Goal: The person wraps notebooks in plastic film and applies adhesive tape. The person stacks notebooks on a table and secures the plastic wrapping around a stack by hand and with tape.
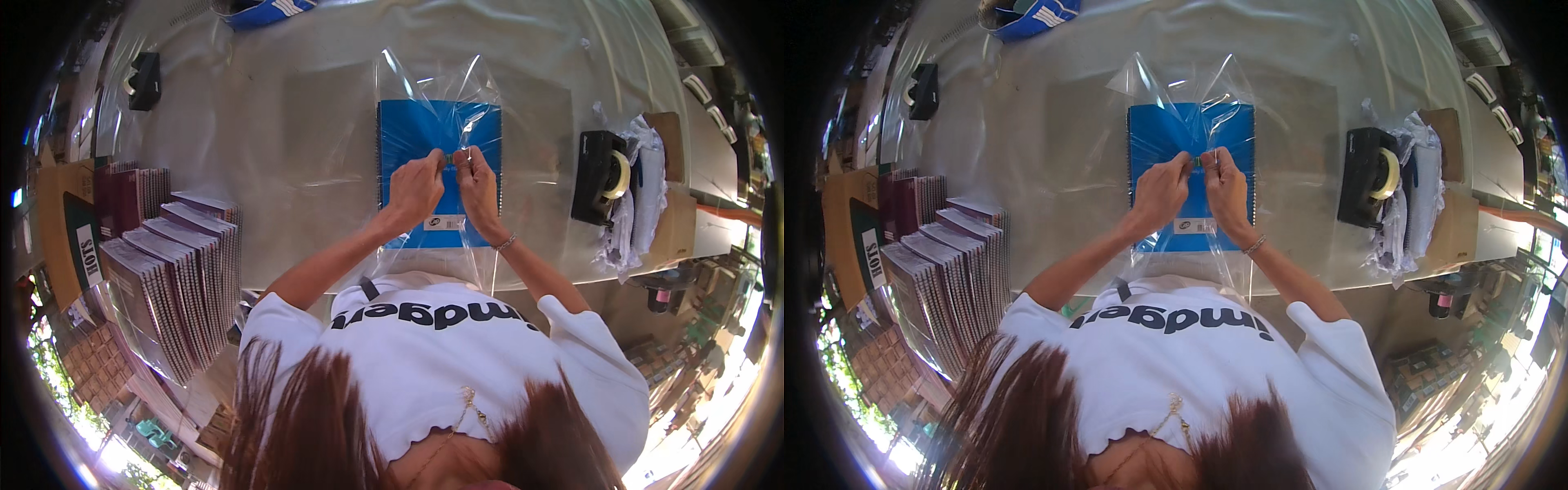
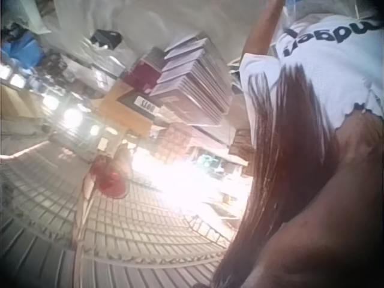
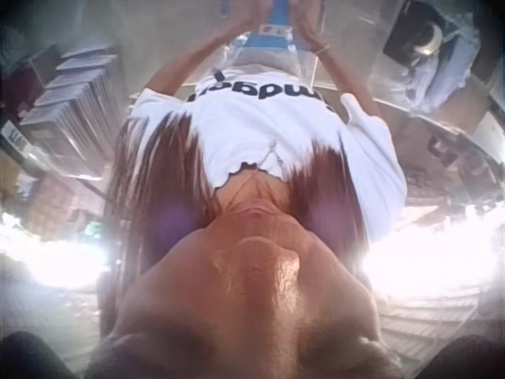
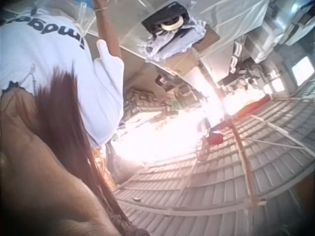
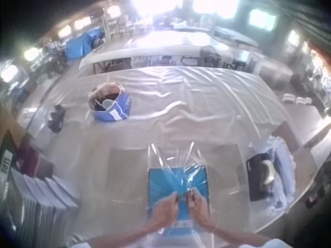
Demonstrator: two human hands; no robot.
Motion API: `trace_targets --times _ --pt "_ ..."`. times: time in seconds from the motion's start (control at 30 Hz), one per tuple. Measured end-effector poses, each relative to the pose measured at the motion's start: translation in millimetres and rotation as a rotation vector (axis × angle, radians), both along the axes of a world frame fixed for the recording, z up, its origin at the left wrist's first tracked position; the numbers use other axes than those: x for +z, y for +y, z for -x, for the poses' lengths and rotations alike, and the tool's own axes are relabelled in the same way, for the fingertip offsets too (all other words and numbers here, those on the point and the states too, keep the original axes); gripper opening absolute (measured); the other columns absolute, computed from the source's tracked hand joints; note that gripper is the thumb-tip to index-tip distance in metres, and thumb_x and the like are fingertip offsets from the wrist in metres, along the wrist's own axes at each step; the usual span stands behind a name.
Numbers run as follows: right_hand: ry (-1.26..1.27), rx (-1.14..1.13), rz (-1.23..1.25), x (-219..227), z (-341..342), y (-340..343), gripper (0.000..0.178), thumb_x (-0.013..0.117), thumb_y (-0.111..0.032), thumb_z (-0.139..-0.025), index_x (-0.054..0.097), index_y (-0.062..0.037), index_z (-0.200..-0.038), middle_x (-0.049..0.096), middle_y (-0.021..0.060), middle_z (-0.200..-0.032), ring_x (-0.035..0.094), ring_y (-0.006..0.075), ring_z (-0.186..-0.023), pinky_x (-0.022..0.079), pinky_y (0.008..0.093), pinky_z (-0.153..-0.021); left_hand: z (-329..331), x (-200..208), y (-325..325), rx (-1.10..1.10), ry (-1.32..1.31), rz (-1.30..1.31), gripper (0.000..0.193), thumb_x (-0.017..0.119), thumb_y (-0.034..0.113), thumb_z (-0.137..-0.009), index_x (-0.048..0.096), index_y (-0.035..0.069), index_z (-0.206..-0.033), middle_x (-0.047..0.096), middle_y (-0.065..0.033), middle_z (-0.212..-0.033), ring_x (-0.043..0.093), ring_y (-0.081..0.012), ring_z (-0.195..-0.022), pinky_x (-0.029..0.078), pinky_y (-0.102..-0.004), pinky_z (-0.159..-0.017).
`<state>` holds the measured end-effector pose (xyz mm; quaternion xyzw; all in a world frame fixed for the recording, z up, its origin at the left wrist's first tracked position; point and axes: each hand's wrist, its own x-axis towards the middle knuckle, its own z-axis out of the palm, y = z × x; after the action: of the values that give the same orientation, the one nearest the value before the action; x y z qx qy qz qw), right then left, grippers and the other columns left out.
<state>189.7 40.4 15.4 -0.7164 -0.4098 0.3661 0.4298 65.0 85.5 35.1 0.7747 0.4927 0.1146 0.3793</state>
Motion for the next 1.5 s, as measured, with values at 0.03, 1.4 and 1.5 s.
trace_targets --times 0.03,1.4,1.5 --pt "0.001 0.007 -0.014 -2 1 0 0.03 0.048 -0.028 -0.096 0.05 -0.0025 -0.082 0.046 0.0066 -0.058 0.039 0.0112 -0.05 0.032 0.0307 -0.046 5 3 6 -0.088 0.034 -0.042 0.017 0.045 0.015 -0.089 0.059 0.008 -0.094 0.059 -0.0193 -0.098 0.058 -0.0351 -0.09 0.043 -0.0454 -0.073" --pt "-0.48 0.738 0.162 14 -61 16 0.036 0.052 -0.031 -0.078 0.057 -0.0218 -0.112 0.041 0.0045 -0.127 0.034 0.0248 -0.12 0.024 0.0434 -0.1 17 -29 19 -0.345 0.091 -0.419 0.123 0.068 0.078 -0.047 0.023 0.018 -0.145 0.02 -0.0007 -0.15 0.009 -0.0308 -0.14 0.001 -0.0587 -0.109" --pt "-0.647 0.657 0.02 5 -52 2 0.054 0.063 -0.034 -0.073 0.05 -0.0284 -0.124 0.035 0.0023 -0.132 0.031 0.0259 -0.124 0.022 0.045 -0.101 17 -13 18 -0.371 0.089 -0.329 0.113 0.074 0.064 -0.055 0.024 0.016 -0.144 0.02 -0.0055 -0.151 0.013 -0.0324 -0.139 0.002 -0.0553 -0.111"
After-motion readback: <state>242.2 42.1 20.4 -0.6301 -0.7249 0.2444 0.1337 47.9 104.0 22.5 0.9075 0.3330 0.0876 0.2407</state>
